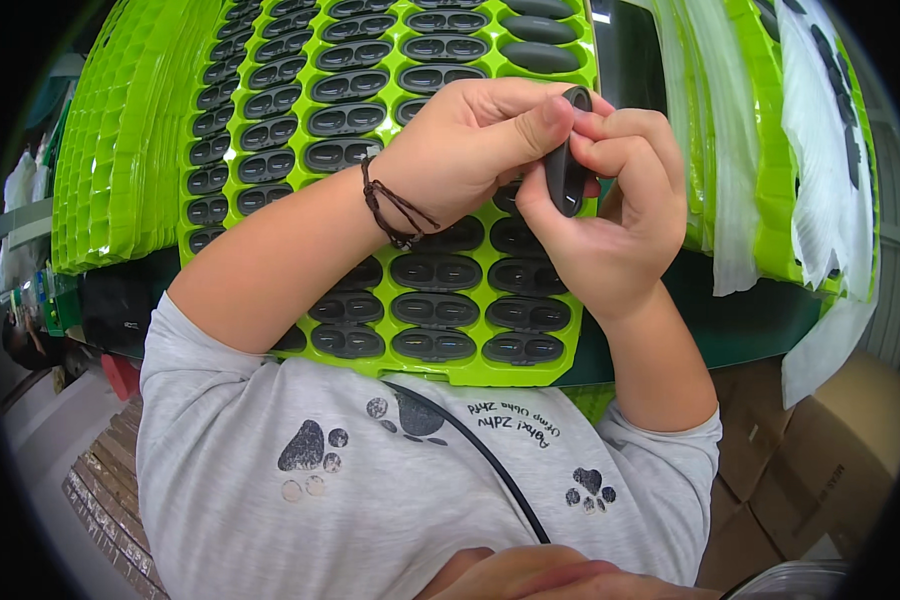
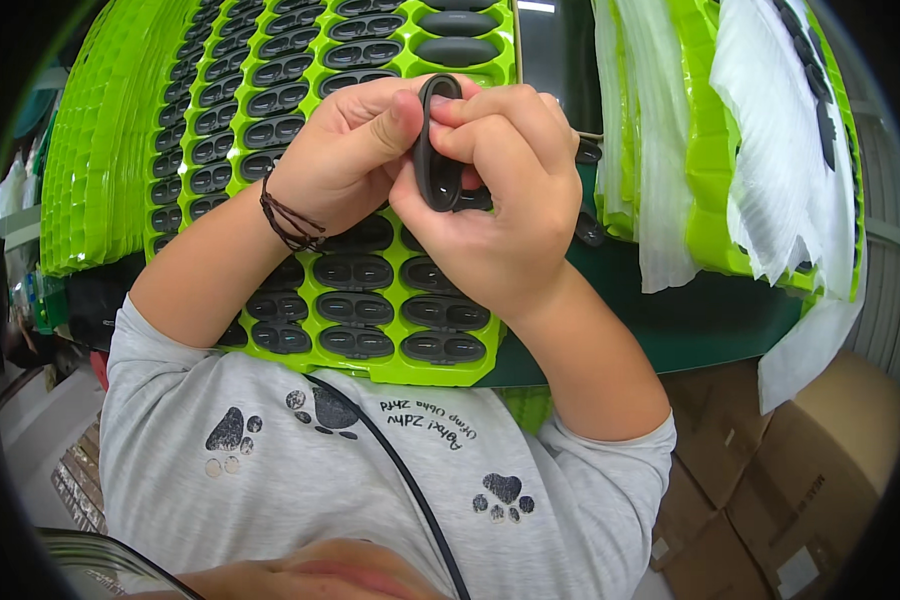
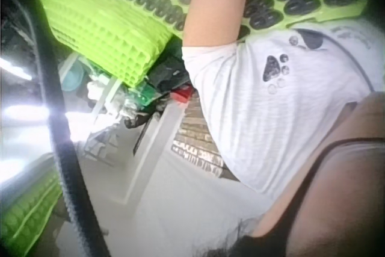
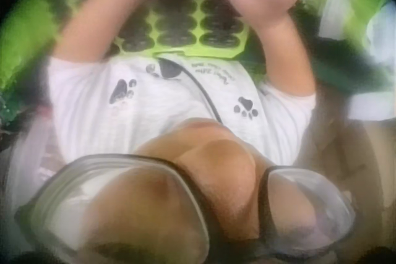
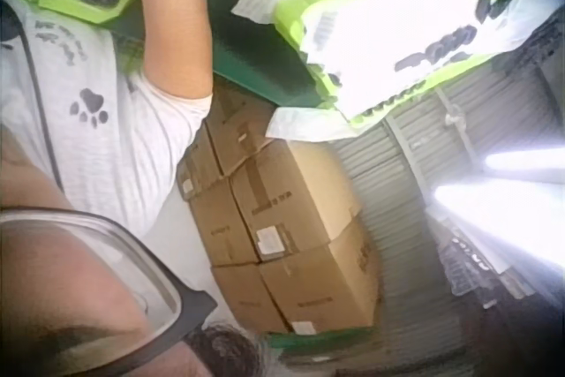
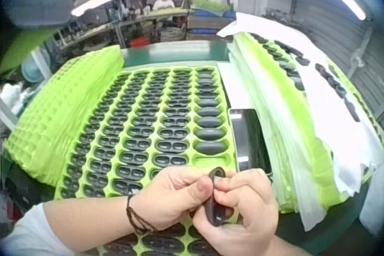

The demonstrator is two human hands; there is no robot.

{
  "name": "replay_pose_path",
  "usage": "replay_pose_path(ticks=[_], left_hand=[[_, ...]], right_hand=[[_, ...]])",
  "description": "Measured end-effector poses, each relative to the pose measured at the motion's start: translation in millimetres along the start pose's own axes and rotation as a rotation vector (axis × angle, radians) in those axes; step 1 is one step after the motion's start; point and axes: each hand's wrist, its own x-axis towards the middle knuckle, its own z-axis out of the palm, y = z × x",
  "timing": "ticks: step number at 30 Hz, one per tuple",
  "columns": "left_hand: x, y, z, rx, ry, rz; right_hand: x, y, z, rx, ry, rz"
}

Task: Assembling and inspecting small black plastic components from a green tray at a factory workstation.

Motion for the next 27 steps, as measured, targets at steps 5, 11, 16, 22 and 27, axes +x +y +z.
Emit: replay_pose_path(ticks=[5, 11, 16, 22, 27], left_hand=[[4.3, 6.2, -3.5, 0.169, 0.025, 0.046], [4.0, 10.4, -3.8, 0.010, 0.007, 0.010], [2.8, 12.6, -11.2, 0.143, 0.014, 0.240], [5.6, 25.8, -11.8, 0.564, -0.202, 0.573], [3.9, 33.6, -9.3, 0.897, -0.178, 0.759]], right_hand=[[5.5, 5.2, 1.0, 0.011, 0.010, -0.022], [14.4, 6.7, -22.9, -0.044, -0.108, -0.130], [16.2, 0.0, -32.3, 0.061, -0.118, -0.034], [15.4, 2.3, -31.5, 0.326, -0.057, 0.011], [21.3, 10.3, -34.3, 0.200, -0.056, -0.153]])
